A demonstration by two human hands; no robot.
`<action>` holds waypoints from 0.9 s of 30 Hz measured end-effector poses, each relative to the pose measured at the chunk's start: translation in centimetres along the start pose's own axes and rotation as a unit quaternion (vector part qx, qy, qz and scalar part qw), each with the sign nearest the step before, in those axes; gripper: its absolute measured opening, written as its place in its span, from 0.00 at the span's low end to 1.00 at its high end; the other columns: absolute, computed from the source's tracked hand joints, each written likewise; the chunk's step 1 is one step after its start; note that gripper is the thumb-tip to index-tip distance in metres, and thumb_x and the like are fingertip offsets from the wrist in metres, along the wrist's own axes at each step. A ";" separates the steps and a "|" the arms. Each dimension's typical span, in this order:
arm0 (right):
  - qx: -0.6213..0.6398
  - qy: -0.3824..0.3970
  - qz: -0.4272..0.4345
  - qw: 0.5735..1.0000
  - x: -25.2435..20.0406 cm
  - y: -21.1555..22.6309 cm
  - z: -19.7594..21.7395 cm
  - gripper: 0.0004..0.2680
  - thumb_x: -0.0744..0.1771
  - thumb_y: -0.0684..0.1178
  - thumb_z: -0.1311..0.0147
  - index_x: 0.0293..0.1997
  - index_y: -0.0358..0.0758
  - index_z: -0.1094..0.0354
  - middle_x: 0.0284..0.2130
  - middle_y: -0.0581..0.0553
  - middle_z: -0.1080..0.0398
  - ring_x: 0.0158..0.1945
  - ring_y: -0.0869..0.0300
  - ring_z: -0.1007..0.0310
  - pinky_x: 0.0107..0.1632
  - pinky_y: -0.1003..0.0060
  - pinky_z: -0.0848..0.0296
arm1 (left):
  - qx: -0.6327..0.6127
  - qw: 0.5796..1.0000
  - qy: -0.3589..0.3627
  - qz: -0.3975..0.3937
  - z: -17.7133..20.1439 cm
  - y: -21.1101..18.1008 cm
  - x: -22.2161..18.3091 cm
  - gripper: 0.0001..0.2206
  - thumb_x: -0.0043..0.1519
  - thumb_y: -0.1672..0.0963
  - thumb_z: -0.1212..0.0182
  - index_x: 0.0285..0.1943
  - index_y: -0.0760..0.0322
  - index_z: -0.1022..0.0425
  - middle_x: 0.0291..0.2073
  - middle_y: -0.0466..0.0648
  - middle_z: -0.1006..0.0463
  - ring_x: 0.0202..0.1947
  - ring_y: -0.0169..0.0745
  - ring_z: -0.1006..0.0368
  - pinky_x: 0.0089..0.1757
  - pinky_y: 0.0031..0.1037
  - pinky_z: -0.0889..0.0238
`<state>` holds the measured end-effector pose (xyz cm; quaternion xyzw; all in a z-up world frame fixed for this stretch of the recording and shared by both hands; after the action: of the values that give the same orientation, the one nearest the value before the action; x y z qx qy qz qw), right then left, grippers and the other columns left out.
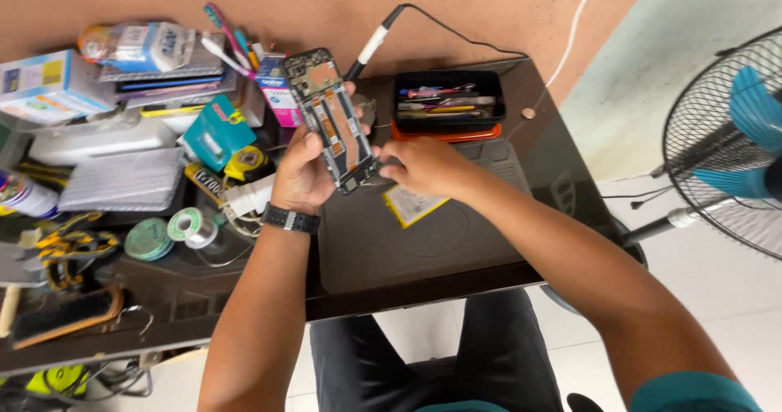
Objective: Disassembling a smartphone to remove the battery and cleaning the adhesive residue from the frame using a small tool.
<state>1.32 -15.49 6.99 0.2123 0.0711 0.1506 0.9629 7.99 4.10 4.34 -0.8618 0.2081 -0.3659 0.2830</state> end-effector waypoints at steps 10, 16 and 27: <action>0.061 -0.076 -0.073 0.993 -4.2 -12.5 3.1 0.12 0.76 0.53 0.48 0.63 0.42 0.20 0.53 0.25 0.17 0.60 0.24 0.19 0.62 0.33 0.20 | -0.012 0.998 0.022 0.051 -1.4 2.1 -0.1 0.47 0.62 0.51 0.23 0.89 0.76 0.43 0.66 0.63 0.24 0.66 0.58 0.21 0.65 0.63 0.21; -0.098 -0.182 0.018 0.978 -5.0 -17.2 1.7 0.10 0.75 0.49 0.42 0.63 0.49 0.20 0.50 0.29 0.19 0.59 0.30 0.18 0.60 0.40 0.17 | -0.012 0.996 0.038 0.083 -2.2 3.0 -0.1 0.46 0.62 0.54 0.24 0.89 0.77 0.43 0.66 0.64 0.24 0.66 0.60 0.22 0.63 0.64 0.22; -0.148 -0.098 0.127 0.976 -6.6 -10.8 1.3 0.13 0.70 0.52 0.32 0.62 0.44 0.19 0.50 0.36 0.20 0.60 0.36 0.20 0.60 0.43 0.17 | 0.016 0.997 0.028 0.066 -1.1 2.7 -0.3 0.43 0.64 0.54 0.27 0.88 0.79 0.43 0.69 0.63 0.26 0.67 0.58 0.22 0.64 0.61 0.22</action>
<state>-1.88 -27.47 3.96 0.0884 -0.0743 0.2587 0.9590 6.55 1.87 3.04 -0.8307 0.2669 -0.3737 0.3147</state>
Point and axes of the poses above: each hand's wrist, its own x-axis towards the middle knuckle, its own z-axis out of the back of the hand, y = z × x, the point moved 4 cm from there along x, towards the middle knuckle
